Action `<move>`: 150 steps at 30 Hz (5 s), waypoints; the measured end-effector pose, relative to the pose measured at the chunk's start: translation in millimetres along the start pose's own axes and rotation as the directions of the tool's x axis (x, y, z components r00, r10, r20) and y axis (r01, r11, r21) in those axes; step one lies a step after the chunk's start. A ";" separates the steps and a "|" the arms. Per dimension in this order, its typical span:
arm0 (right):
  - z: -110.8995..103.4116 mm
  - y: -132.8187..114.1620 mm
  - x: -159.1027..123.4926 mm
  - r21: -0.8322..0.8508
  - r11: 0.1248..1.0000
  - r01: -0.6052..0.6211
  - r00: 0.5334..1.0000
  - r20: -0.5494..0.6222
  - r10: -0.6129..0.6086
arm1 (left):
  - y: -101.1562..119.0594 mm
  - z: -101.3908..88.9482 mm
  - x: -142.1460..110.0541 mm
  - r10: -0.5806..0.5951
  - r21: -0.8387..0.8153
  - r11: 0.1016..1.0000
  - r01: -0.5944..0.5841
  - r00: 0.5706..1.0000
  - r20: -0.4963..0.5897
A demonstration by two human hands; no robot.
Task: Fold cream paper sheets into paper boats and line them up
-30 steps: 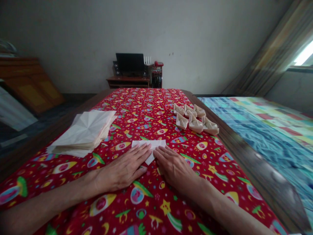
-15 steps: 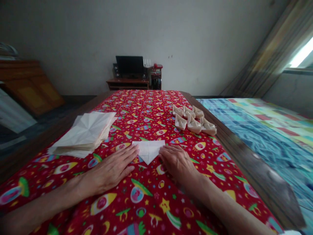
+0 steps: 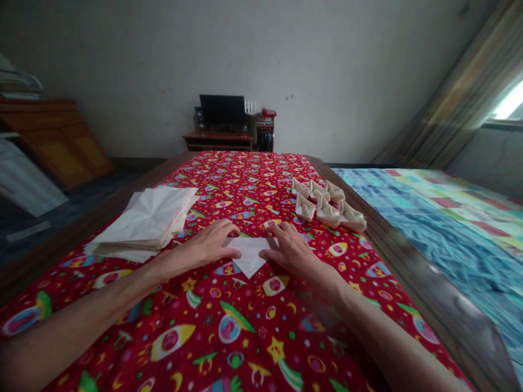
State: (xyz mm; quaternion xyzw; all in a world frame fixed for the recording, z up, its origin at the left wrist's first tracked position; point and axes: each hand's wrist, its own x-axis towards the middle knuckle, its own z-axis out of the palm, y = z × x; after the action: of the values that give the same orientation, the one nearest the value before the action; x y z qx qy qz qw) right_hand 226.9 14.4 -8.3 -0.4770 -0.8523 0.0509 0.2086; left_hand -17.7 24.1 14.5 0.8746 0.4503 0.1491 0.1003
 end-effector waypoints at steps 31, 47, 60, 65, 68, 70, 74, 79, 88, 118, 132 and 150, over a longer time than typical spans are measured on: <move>-8.8 -26.0 -7.7 -0.315 0.904 0.289 0.950 -0.024 -0.312 | 16.2 0.6 -16.8 0.358 0.305 0.907 -0.290 0.913 -0.196; -11.2 -2.5 -29.8 0.127 0.957 0.261 0.965 0.004 -0.264 | -3.1 19.2 -31.2 0.142 -0.164 0.970 -0.182 0.962 -0.232; -10.9 -10.7 -22.2 0.059 0.989 -0.138 0.990 -0.011 0.139 | -9.1 22.9 -23.5 -0.039 -0.158 0.987 0.000 0.969 -0.243; -8.5 -16.1 -18.0 -0.141 0.976 -0.168 0.986 -0.021 0.167 | -5.3 22.8 -23.5 0.006 -0.059 0.998 -0.022 0.966 -0.260; -9.7 -17.8 -15.5 -0.212 0.965 -0.158 0.986 0.016 0.165 | -5.1 23.1 -22.1 -0.011 -0.037 0.999 0.001 0.967 -0.256; -9.9 -17.6 -14.2 -0.236 0.960 -0.149 0.987 0.025 0.159 | -6.0 23.3 -20.4 -0.028 -0.038 0.999 0.019 0.968 -0.248; -8.3 -15.3 -12.3 -0.255 0.956 -0.148 0.985 0.053 0.166 | -5.4 20.8 -18.5 -0.066 -0.043 0.997 0.058 0.971 -0.228; -4.4 -11.3 -10.3 -0.300 0.949 -0.099 0.992 0.041 0.116 | 5.8 13.3 -20.3 0.103 0.118 0.991 -0.071 0.949 -0.298; -4.0 -11.9 -9.5 -0.298 0.949 -0.106 0.992 0.030 0.121 | 32.2 29.8 -20.1 0.331 0.139 0.935 -0.326 0.944 -0.009; 8.4 -46.2 -58.7 -0.149 0.958 0.243 0.969 0.084 -0.233 | 35.1 31.7 -24.4 0.317 0.149 0.933 -0.329 0.943 0.097; -3.6 -41.9 -59.3 -0.147 0.976 0.157 0.985 0.087 -0.146 | 14.4 11.0 -53.1 0.219 0.289 0.929 -0.229 0.973 0.068; -10.8 -42.5 6.6 -0.336 0.911 0.241 0.968 0.155 -0.199 | -16.5 20.6 -48.2 0.178 0.167 0.977 -0.134 0.942 -0.285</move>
State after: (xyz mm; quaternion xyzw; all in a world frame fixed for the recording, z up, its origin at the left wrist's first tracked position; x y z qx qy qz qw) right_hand 194.5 -4.3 15.7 -0.4037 -0.9066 -0.0982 0.0737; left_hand -49.5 -6.6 -18.1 0.8801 0.3989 0.2537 -0.0447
